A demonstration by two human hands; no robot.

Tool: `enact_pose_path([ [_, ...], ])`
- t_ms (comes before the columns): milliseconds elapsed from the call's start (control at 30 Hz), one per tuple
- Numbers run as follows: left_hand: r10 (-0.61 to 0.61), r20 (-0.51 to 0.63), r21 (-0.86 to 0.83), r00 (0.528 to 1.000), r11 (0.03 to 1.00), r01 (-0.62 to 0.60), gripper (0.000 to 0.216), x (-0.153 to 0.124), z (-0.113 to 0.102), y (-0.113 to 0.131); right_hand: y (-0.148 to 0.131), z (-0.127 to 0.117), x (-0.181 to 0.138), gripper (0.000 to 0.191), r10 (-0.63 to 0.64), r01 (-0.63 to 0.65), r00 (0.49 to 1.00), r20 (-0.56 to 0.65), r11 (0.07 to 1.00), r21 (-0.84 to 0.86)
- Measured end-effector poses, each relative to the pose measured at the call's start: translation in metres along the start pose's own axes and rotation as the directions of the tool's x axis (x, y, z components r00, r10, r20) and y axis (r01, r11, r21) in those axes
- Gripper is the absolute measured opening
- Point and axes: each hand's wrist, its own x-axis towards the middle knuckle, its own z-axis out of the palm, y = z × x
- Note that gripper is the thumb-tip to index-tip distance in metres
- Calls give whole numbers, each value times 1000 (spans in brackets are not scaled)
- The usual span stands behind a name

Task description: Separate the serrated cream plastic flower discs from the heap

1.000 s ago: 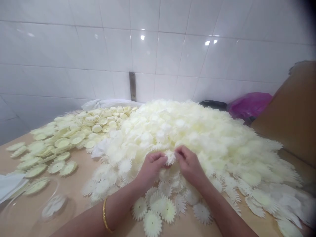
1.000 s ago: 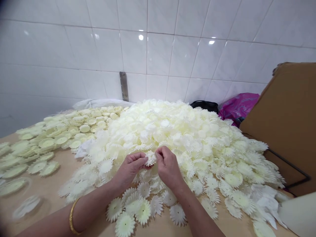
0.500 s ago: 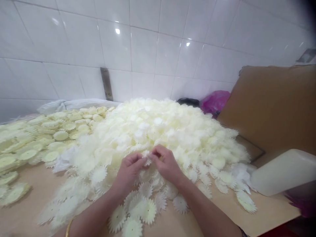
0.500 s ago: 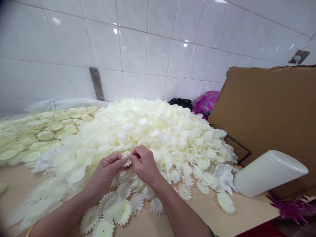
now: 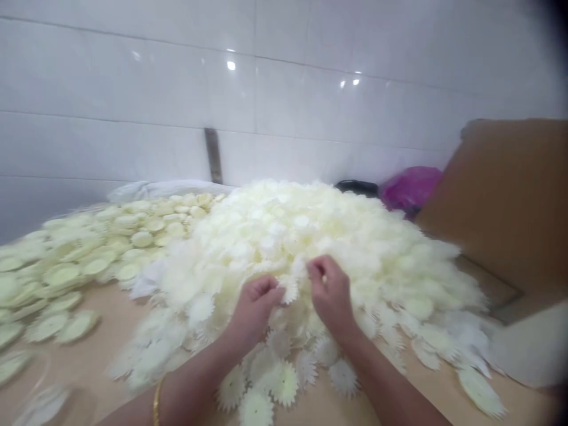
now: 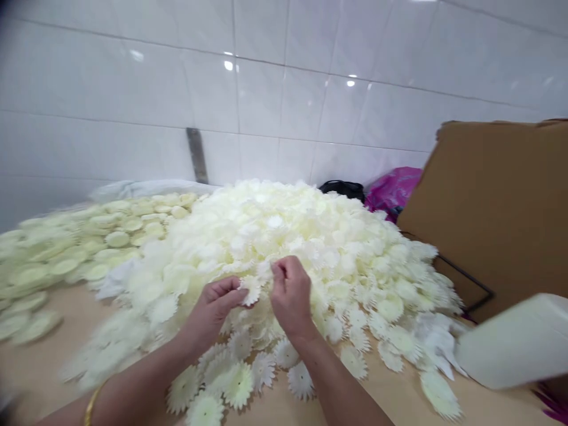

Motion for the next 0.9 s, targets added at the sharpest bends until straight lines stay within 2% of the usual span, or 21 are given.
enact_pose_path([
  [100,10,21,-34,1000,999,-9,19,-1,2,2,1,-5,2,19,-24,16,996,-90,996,-88],
  [167,1,-13,-59,1000,998,-2,21,0,-1,0,5,-13,7,21,0,-23,984,-179,992,-128],
  [267,-28,-34,-132,999,991,23,22,2,-6,-5,13,-26,18,20,65,-135,924,-378,977,-163],
  [333,-27,6,-190,1000,981,28,22,4,-7,-9,17,-31,22,20,37,-129,912,-408,971,-201],
  [400,-8,38,-218,999,976,17,25,5,-7,-11,17,-30,22,34,-59,-49,920,-387,964,-263],
  [433,1,39,-217,999,976,7,26,6,-6,-12,14,-29,20,34,-121,9,923,-364,956,-294],
  [500,15,31,-193,999,981,-9,29,6,-5,-13,7,-24,14,20,-240,149,931,-276,938,-314],
  [533,20,29,-175,999,984,-15,30,6,-5,-13,3,-21,10,12,-288,222,936,-202,930,-294],
  [600,28,41,-146,999,989,-22,31,6,-5,-14,-5,-15,4,10,-355,347,935,-4,916,-203],
  [667,32,64,-131,997,991,-23,30,7,-6,-15,-8,-10,0,12,-382,409,902,202,906,-113],
  [733,32,83,-134,996,991,-21,29,7,-6,-16,-7,-7,-1,14,-379,427,859,344,901,-73],
  [800,24,97,-159,995,987,-9,29,8,-6,-16,-4,-5,-1,14,-369,433,838,403,898,-78],
  [900,13,116,-222,993,975,13,30,7,-5,-15,0,-4,-2,15,-364,450,831,421,884,-124],
])
